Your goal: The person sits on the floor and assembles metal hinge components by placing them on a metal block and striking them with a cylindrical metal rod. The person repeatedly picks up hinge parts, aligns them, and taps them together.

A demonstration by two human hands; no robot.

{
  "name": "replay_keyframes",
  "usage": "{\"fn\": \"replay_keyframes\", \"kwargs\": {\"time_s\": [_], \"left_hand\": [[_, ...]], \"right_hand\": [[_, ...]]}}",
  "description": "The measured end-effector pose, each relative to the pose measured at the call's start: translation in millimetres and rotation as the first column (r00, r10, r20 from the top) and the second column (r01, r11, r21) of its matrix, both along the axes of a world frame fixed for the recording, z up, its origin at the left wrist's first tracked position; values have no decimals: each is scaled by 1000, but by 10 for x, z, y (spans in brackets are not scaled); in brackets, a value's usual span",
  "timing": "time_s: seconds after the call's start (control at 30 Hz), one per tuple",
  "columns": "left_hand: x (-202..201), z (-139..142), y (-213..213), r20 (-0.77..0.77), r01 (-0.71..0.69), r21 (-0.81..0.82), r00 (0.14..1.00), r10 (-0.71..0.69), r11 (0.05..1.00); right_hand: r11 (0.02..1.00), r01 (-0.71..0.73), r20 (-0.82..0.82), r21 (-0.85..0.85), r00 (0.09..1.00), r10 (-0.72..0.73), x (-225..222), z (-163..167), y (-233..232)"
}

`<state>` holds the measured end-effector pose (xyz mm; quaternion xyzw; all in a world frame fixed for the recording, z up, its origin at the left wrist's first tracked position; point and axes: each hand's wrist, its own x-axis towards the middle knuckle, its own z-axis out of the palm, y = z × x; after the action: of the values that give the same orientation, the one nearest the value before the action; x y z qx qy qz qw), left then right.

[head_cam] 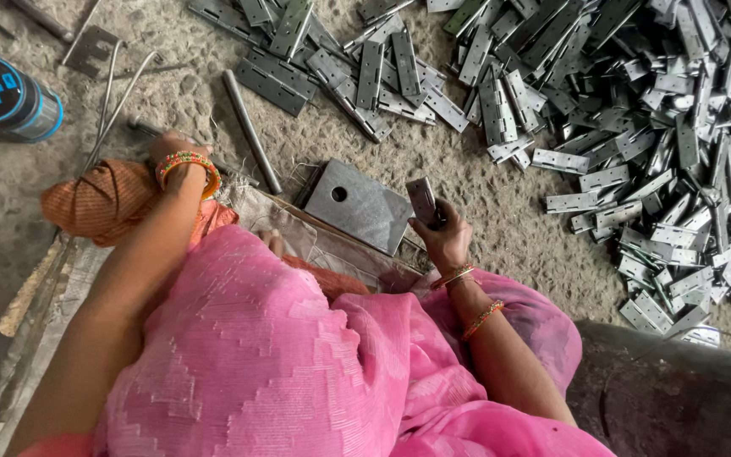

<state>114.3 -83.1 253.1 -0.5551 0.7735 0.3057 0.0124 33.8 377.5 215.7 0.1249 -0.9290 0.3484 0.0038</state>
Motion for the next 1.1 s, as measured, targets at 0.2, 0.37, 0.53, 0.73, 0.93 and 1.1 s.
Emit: {"fn": "replay_keyframes", "kwargs": {"time_s": [0.2, 0.37, 0.53, 0.73, 0.93, 1.1], "left_hand": [[-247, -56, -4, -153, -144, -118, 980, 125, 983], [-537, 26, -144, -417, -348, -1, 852, 315, 938], [-544, 95, -178, -455, -126, 611, 752, 477, 782], [-158, -90, 264, -389, 20, 761, 814, 431, 648], [60, 204, 638, -417, 227, 410, 908, -40, 883], [-315, 894, 888, -604, 527, -309, 534, -592, 791]], "right_hand": [[987, -159, -63, 32, 985, 161, -492, 104, -218], [951, -286, -30, 114, 956, 291, -992, 57, -570], [937, -329, 162, 115, 937, 309, -1014, 48, -824], [914, -393, 139, 103, 915, 378, -815, 127, -835], [910, -337, 9, 242, 938, 345, -610, 230, -824], [918, -291, 208, 269, 948, 240, -519, 346, -890]]}}
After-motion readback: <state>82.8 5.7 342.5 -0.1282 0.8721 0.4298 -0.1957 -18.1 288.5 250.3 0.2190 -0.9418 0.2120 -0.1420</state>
